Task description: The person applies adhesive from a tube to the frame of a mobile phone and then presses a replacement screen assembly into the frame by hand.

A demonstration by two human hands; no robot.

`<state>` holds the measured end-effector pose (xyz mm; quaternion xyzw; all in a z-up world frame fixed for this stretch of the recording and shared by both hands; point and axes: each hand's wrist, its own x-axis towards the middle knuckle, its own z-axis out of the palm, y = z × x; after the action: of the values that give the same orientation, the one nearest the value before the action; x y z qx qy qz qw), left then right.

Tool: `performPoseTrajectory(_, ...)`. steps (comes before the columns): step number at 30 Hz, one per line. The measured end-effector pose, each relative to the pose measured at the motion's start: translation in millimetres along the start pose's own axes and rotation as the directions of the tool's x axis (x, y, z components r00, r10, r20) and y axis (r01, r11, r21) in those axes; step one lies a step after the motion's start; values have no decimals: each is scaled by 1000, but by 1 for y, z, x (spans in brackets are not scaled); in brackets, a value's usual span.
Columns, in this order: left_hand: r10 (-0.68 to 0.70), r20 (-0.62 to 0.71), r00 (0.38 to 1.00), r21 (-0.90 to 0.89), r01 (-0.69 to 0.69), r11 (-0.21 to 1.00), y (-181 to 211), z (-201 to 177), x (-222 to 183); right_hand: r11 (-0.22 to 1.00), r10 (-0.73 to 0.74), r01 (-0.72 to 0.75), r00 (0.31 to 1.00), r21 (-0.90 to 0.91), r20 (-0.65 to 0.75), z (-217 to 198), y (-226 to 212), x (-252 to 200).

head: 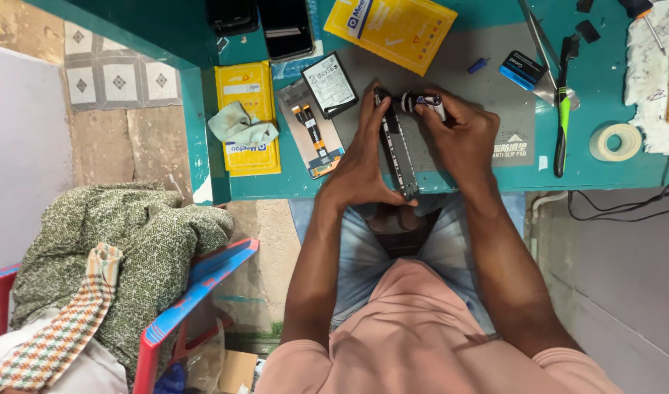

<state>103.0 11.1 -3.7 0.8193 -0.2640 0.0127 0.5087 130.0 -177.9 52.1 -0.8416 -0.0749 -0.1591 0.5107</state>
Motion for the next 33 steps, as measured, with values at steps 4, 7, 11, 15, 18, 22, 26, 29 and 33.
performPoseTrajectory(4,8,3,1000,9,-8,1000,-1,-1,-1,999,-13,13,1000,50,7,1,-6,-2)
performPoseTrajectory(7,17,0,1000,16,-17,1000,-1,-1,-2,1000,-25,25,1000,9,-3,1,-9,-3)
performPoseTrajectory(11,-25,14,1000,27,25,999,-1,0,-2,998,55,-55,998,-3,13,1,-13,-4)
performPoseTrajectory(15,0,-3,1000,21,0,1000,-2,1,-3,999,45,-45,999,25,17,1,-16,-5)
performPoseTrajectory(18,15,-6,1000,21,-15,1000,-4,2,-3,998,53,-54,998,20,16,1,-17,-6)
performPoseTrajectory(22,9,-4,1000,32,-9,999,-6,2,-3,996,88,-88,996,8,14,1,-16,-7)
performPoseTrajectory(26,10,0,1000,42,-10,999,-7,4,-3,997,72,-72,997,-2,10,-1,-14,-8)
performPoseTrajectory(29,-7,7,1000,44,7,999,-6,3,-4,995,102,-102,995,6,22,-2,-14,-9)
performPoseTrajectory(33,10,-4,1000,38,-10,999,-6,3,-3,994,107,-107,994,1,27,-2,-13,-10)
